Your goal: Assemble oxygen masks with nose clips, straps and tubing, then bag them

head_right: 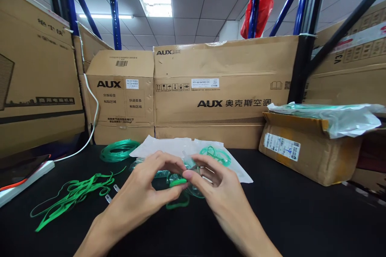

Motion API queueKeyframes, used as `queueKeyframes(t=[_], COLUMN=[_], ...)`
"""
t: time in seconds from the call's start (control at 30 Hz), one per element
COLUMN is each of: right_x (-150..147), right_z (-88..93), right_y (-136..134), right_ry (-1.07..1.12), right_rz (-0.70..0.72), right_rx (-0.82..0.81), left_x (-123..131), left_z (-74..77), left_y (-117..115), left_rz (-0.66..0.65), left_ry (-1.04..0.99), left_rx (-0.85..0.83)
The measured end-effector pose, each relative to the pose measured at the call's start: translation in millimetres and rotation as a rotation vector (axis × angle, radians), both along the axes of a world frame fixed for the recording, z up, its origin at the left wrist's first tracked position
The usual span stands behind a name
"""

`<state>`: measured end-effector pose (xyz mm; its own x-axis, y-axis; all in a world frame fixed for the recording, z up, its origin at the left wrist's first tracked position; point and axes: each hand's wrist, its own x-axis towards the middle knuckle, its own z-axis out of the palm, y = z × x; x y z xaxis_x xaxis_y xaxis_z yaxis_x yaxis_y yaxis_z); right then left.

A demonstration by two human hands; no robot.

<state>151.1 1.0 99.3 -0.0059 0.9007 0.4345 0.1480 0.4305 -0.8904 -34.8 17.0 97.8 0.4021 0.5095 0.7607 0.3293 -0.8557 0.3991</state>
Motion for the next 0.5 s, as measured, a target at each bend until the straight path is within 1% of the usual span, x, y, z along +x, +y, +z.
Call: queueKeyframes(t=[0.07,0.13,0.23,0.33,0.43,0.5], right_x=[7,20,48,69,69,61], right_z=[-0.8,-1.7,-8.2,-23.6,-41.0,-49.4], right_y=[3,4,1,-4,-6,-5], right_ry=[0.002,-0.025,-0.035,-0.056,-0.126,-0.268], right_rz=[-0.015,-0.044,-0.098,-0.164,-0.175,-0.160], right_rx=[-0.005,-0.001,0.014,0.008,-0.007,0.048], left_x=[-2,-10,-36,-65,-82,-84], left_z=[-2.1,-6.0,-16.9,-30.7,-41.4,-45.7], left_y=[3,7,8,3,-6,-8], left_rz=[0.011,0.049,0.110,0.176,0.164,0.129], left_ry=[0.057,0.146,0.332,0.453,0.500,0.532], left_rx=[-0.045,-0.084,-0.118,-0.173,-0.275,-0.321])
